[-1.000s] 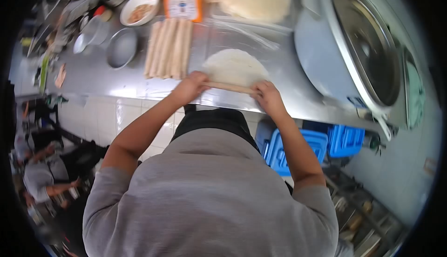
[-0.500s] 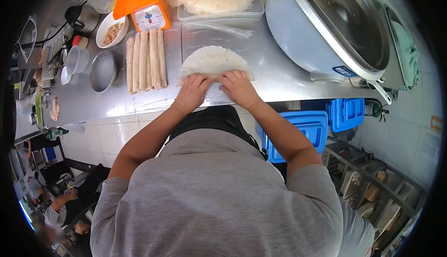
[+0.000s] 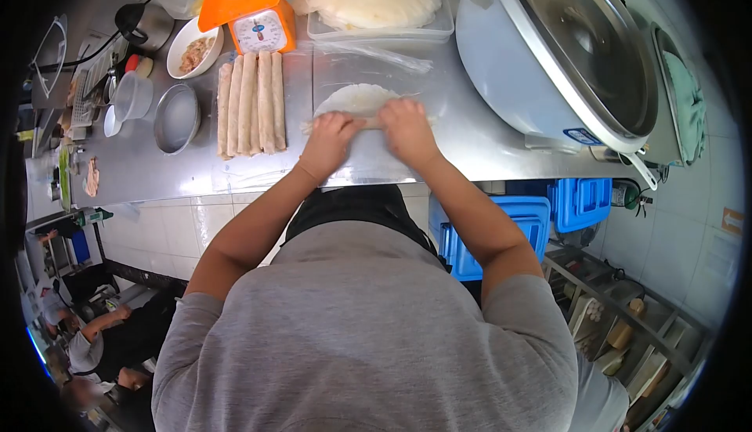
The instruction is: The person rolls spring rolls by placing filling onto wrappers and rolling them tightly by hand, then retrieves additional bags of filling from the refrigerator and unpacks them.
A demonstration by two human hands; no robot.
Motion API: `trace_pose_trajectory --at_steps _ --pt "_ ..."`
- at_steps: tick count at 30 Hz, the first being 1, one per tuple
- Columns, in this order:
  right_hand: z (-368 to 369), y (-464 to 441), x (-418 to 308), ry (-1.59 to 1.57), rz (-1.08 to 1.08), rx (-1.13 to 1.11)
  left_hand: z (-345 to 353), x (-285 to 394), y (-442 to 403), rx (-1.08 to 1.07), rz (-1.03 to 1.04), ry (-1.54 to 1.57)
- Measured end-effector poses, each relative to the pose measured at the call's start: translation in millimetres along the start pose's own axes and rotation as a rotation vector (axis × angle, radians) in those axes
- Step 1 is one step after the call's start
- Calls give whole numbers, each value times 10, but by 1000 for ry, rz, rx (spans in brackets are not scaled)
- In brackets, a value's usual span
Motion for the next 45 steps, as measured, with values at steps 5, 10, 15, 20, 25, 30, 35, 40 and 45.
trace_pose_trajectory --at_steps 5,10,15,20,25,30,35,40,45 --pt "148 22 42 -174 -65 -116 58 -50 19 52 15 23" --pt "192 -195 189 -168 25 -214 119 -411 -90 -72 -150 235" --pt "32 -206 -54 -152 -77 -32 -31 -209 -181 105 -5 56" --pt "303 -254 131 -231 -57 -159 175 -313 -151 113 -77 200" --pt "198 -461 137 -99 30 -170 97 -477 -321 -23 -132 136" --pt "131 -191 -43 -132 -35 -92 21 -101 -147 -59 25 117" --pt "319 -56 -75 2 -72 -160 189 -81 -59 -121 -80 77" --pt "339 -374 73 27 -117 -153 380 -440 -235 -198 -33 -79" --pt "347 -680 251 -37 -87 -259 173 -757 -559 -337 -70 59"
Point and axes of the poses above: each hand's wrist, its own y-axis away from the middle knuckle, its own z-axis out of the palm, x = y × z, the point moved 6 cm from there along -y, towards the middle knuckle, and after that the axes turned 8 degrees about z, right-handed, at the moved point
